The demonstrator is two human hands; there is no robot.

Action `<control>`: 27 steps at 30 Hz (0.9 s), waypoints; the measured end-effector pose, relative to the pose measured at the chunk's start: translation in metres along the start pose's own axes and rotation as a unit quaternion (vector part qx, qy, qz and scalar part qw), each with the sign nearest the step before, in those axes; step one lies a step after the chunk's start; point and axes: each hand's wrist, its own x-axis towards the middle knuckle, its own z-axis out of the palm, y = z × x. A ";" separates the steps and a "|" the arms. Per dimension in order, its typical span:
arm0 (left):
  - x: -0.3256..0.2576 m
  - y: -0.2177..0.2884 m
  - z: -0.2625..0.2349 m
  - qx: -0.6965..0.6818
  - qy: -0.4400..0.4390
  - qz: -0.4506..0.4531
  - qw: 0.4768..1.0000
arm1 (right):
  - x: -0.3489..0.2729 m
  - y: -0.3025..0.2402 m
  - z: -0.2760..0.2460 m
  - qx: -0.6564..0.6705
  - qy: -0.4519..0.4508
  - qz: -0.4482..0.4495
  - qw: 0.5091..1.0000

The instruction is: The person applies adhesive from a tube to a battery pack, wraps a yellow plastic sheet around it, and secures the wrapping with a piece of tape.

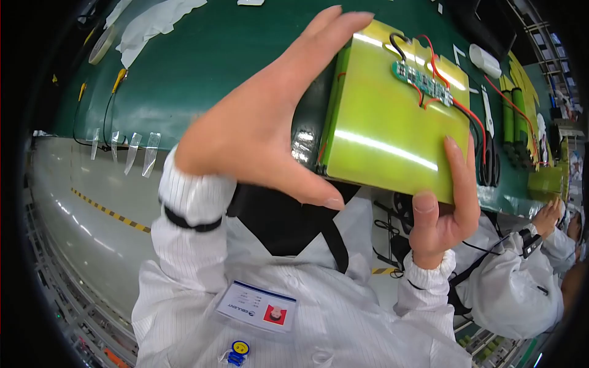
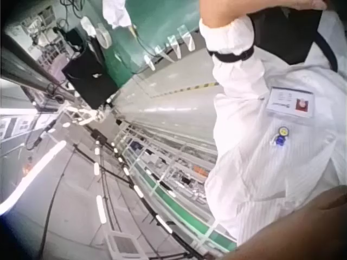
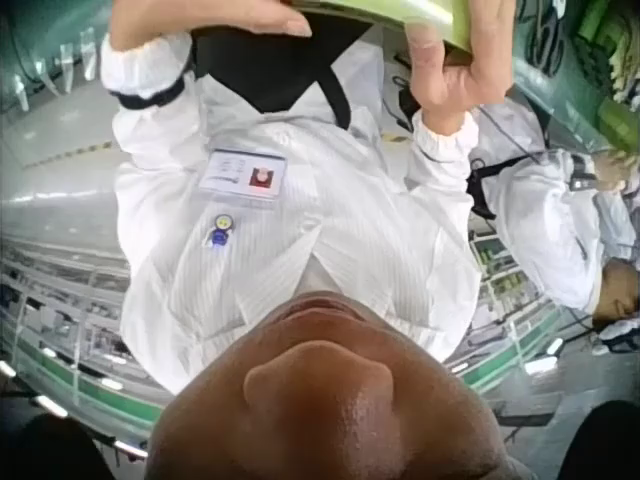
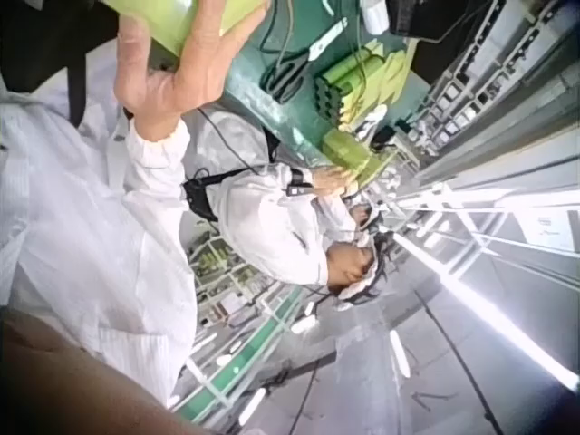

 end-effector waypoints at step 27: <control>-0.022 0.016 0.047 0.133 0.102 0.005 0.986 | 0.004 0.008 -0.010 -0.010 -0.004 -0.026 1.000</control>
